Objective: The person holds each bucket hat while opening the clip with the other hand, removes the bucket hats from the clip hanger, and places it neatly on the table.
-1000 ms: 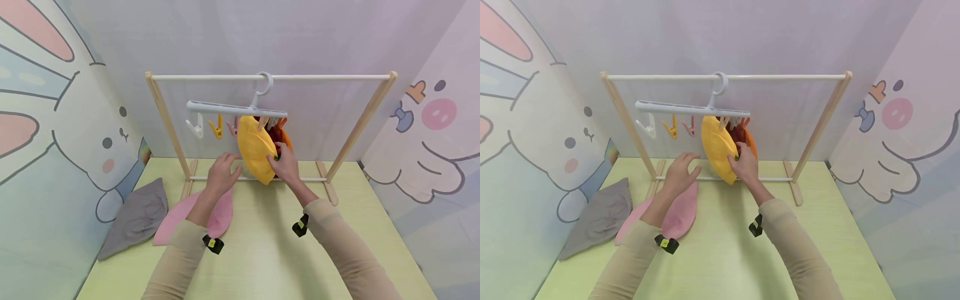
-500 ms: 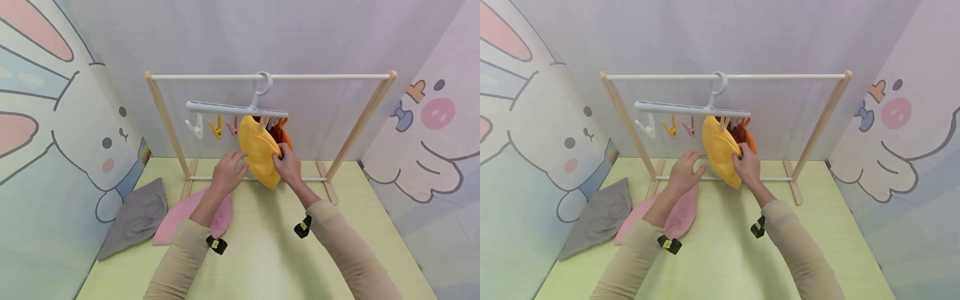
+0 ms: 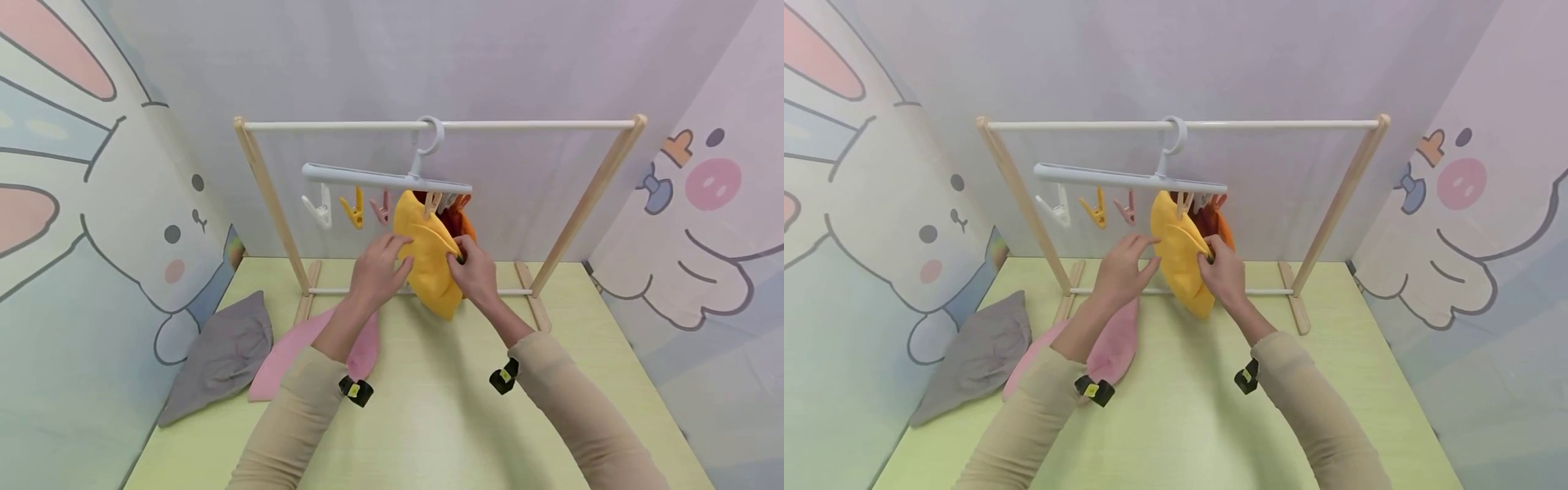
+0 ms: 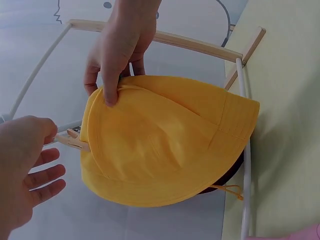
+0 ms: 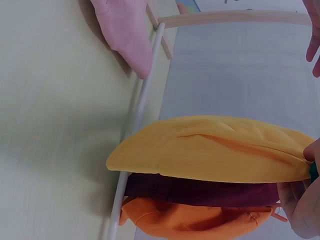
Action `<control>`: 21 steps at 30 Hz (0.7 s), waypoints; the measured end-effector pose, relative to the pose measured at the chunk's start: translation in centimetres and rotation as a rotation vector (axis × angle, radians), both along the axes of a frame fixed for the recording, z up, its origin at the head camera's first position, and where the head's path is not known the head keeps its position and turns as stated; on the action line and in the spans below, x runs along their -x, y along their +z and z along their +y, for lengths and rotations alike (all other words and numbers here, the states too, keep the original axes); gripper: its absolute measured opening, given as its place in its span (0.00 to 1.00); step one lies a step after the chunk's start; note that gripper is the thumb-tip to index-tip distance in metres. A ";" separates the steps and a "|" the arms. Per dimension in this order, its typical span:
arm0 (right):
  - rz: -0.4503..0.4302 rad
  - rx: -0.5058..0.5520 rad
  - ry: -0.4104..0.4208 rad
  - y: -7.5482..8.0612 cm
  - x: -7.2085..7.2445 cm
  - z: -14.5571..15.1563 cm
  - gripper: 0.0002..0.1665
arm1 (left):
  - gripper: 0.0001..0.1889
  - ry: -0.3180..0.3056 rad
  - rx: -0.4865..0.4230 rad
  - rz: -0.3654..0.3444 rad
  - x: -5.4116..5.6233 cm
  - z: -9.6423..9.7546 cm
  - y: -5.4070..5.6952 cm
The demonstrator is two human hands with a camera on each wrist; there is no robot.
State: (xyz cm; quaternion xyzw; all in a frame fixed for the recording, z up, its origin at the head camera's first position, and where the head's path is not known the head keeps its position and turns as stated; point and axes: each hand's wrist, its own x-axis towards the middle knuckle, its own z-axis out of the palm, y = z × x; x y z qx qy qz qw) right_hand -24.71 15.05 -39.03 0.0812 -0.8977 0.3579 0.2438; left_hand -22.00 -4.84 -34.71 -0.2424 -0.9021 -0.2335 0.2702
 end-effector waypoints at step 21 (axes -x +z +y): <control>0.080 -0.003 0.080 1.2 -2.1 -1.1 0.10 | 0.16 0.060 0.067 0.038 0.4 2.9 2.8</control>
